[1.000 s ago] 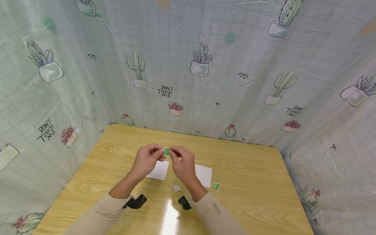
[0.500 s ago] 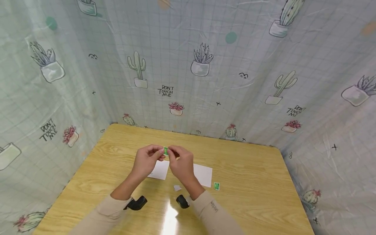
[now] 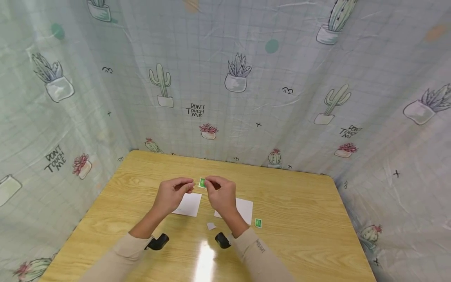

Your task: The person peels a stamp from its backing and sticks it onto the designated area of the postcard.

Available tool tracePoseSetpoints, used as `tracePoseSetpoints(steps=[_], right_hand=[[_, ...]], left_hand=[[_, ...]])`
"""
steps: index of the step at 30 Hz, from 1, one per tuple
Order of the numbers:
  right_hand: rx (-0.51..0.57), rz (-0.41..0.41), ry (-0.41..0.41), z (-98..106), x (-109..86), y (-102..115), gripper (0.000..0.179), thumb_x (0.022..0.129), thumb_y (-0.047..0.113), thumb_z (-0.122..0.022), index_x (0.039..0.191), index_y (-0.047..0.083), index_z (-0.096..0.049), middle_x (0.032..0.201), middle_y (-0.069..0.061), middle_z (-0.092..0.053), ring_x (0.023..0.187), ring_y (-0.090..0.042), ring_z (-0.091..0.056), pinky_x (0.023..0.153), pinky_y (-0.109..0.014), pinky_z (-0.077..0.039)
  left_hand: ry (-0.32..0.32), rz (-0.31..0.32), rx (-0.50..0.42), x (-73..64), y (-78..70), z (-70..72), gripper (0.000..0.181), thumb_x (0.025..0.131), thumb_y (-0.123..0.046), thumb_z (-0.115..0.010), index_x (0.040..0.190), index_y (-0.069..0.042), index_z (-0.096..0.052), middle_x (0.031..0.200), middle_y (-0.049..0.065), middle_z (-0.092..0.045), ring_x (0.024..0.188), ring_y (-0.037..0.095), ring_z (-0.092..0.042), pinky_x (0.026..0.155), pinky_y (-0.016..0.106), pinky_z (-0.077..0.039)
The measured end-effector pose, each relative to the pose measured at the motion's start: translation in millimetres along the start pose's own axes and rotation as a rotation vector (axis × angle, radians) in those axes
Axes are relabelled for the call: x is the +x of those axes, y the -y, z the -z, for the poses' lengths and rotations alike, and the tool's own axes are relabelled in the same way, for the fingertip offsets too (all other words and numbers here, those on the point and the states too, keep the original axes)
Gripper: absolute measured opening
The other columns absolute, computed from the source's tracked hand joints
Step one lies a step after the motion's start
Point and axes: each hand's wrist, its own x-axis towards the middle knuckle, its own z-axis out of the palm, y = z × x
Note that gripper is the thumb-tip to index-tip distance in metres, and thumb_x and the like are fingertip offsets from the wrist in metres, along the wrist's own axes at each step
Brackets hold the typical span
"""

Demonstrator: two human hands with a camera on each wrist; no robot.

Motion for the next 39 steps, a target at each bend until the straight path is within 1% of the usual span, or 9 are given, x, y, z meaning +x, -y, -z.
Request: tracePoseSetpoints(steps=[4,8,11,16,20,23,27,34,39], right_hand=[[0.014,-0.04,0.008,2.1,0.5,-2.4,0.009,0.095,0.004,-0.074,0.099,0.001,-0.082,0.086,-0.014,-0.08,0.064,-0.009,-0.065,0.054,-0.018,-0.052],[0.028,-0.074,0.016,3.6,0.5,-4.6,0.009,0.094,0.004,-0.075,0.1,0.002,-0.082,0.086,-0.014,-0.079,0.064,-0.006,-0.064,0.055,-0.018,-0.052],[0.039,-0.088,0.027,4.4,0.0,-5.7,0.009,0.094,0.004,-0.075,0.099,0.002,-0.082,0.087,-0.014,-0.079,0.065,-0.006,-0.064,0.056,-0.018,-0.053],[0.047,-0.103,0.04,4.9,-2.2,-6.9,0.009,0.095,0.005,-0.075,0.099,0.002,-0.082,0.089,-0.015,-0.08,0.066,-0.012,-0.067,0.057,-0.018,-0.054],[0.04,-0.107,0.043,4.5,-3.7,-9.2,0.009,0.095,0.005,-0.074,0.099,0.002,-0.082,0.089,-0.015,-0.08,0.067,-0.01,-0.066,0.059,-0.019,-0.055],[0.041,-0.128,0.048,4.1,-4.2,-10.3,0.009,0.095,0.005,-0.074,0.099,0.002,-0.082,0.089,-0.015,-0.079,0.068,-0.007,-0.065,0.059,-0.018,-0.055],[0.055,-0.162,0.066,3.4,-5.1,-11.5,0.008,0.095,0.005,-0.074,0.099,0.003,-0.081,0.089,-0.014,-0.079,0.069,-0.016,-0.067,0.06,-0.019,-0.054],[0.062,-0.195,0.095,0.3,-4.8,-15.9,0.008,0.096,0.007,-0.074,0.098,0.005,-0.081,0.088,-0.014,-0.078,0.072,-0.029,-0.069,0.059,-0.02,-0.054],[0.066,-0.219,0.112,-4.9,-4.6,-20.2,0.008,0.096,0.007,-0.073,0.098,0.004,-0.081,0.086,-0.014,-0.077,0.071,-0.026,-0.069,0.059,-0.02,-0.055]], left_hand=[[0.014,-0.021,0.133,2.0,11.7,9.0,0.018,0.099,-0.013,-0.071,0.112,-0.003,-0.08,0.102,0.012,-0.081,0.09,0.025,-0.079,0.076,0.028,-0.065],[0.052,0.016,0.236,4.2,25.8,19.9,0.022,0.099,-0.016,-0.072,0.116,-0.003,-0.079,0.109,0.014,-0.081,0.096,0.027,-0.079,0.081,0.035,-0.066],[0.096,0.052,0.306,4.6,36.8,30.1,0.028,0.099,-0.018,-0.072,0.122,-0.003,-0.076,0.117,0.016,-0.079,0.102,0.031,-0.078,0.085,0.039,-0.065],[0.174,0.029,0.463,4.5,59.5,44.7,0.039,0.1,-0.024,-0.072,0.131,0.0,-0.072,0.129,0.02,-0.073,0.113,0.038,-0.074,0.093,0.048,-0.063],[0.241,0.04,0.562,3.1,73.7,52.8,0.048,0.1,-0.032,-0.071,0.137,0.0,-0.067,0.136,0.02,-0.07,0.125,0.04,-0.068,0.103,0.054,-0.057],[0.308,0.069,0.59,0.9,84.4,58.0,0.056,0.101,-0.036,-0.069,0.145,-0.002,-0.06,0.147,0.022,-0.062,0.141,0.045,-0.053,0.113,0.059,-0.049],[0.401,0.094,0.632,-1.8,101.1,64.1,0.064,0.103,-0.041,-0.065,0.153,-0.004,-0.051,0.16,0.021,-0.048,0.154,0.049,-0.034,0.118,0.065,-0.04],[0.48,0.093,0.732,-5.9,117.7,71.5,0.067,0.104,-0.048,-0.06,0.156,-0.008,-0.048,0.165,0.018,-0.042,0.156,0.05,-0.028,0.119,0.078,-0.025],[0.509,0.117,0.751,-8.7,123.4,74.6,0.069,0.104,-0.055,-0.055,0.161,-0.017,-0.042,0.171,0.013,-0.033,0.159,0.05,-0.02,0.116,0.087,-0.01]])
